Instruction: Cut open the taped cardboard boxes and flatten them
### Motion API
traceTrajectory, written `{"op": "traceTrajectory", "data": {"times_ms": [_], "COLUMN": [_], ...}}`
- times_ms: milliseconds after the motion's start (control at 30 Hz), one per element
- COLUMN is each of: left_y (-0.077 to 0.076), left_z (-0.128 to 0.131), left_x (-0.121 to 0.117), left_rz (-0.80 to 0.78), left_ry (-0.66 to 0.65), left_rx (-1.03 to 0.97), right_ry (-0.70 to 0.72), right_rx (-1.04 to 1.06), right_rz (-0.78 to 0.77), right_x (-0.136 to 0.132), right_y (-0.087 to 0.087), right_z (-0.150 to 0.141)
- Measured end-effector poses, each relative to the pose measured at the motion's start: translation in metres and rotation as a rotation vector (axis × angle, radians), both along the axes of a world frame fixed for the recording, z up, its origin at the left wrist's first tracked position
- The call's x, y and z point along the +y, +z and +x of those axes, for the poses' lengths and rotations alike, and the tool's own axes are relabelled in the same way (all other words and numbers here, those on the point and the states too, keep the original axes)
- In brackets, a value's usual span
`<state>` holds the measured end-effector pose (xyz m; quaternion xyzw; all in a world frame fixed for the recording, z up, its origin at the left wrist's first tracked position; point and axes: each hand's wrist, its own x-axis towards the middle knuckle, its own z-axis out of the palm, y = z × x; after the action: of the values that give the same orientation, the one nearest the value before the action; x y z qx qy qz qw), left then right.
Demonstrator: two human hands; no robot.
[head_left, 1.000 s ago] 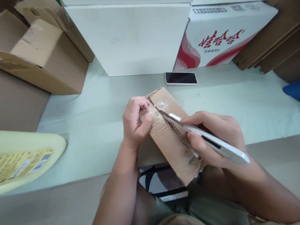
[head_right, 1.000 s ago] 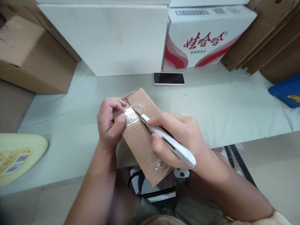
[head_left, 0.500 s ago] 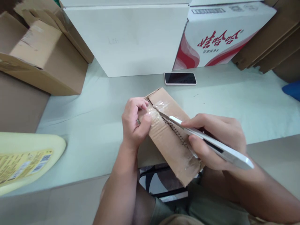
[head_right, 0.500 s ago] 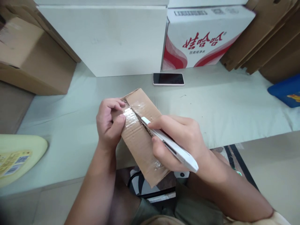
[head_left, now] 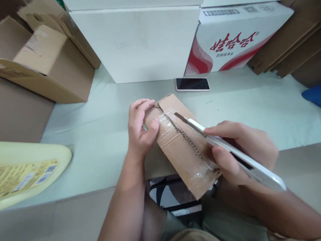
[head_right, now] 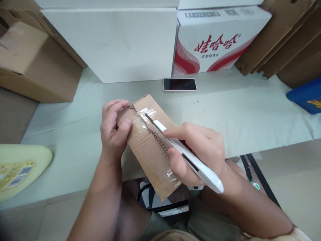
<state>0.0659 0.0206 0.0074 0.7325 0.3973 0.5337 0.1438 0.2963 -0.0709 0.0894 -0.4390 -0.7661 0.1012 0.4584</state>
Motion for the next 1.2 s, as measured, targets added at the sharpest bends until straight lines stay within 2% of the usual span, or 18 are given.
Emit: {"op": "traceTrajectory", "data": {"times_ms": [200,467,700,1200], "left_y": [0.0025,0.0015,-0.0009,-0.0023], "left_z": [0.0013,0.0047,0.0044,0.0062], "left_x": [-0.0028,-0.0017,-0.0011,0.0007], "left_rz": [-0.028,-0.032,-0.045,-0.053], "left_ry": [-0.038,-0.045,-0.040,-0.068], "left_rx": [-0.016,-0.066,-0.060,-0.098], "right_ry": [0.068,0.048,0.061,0.080], "right_rx": [-0.132,-0.249,-0.250,-0.200], "right_rz": [0.004,0.013,-0.057,-0.074], "right_x": [0.0079,0.0082,0.0094,0.0094], "right_y": [0.0024,0.0067,0.0038,0.0020], "right_z": [-0.0033,-0.0066,-0.0064,-0.0032]}}
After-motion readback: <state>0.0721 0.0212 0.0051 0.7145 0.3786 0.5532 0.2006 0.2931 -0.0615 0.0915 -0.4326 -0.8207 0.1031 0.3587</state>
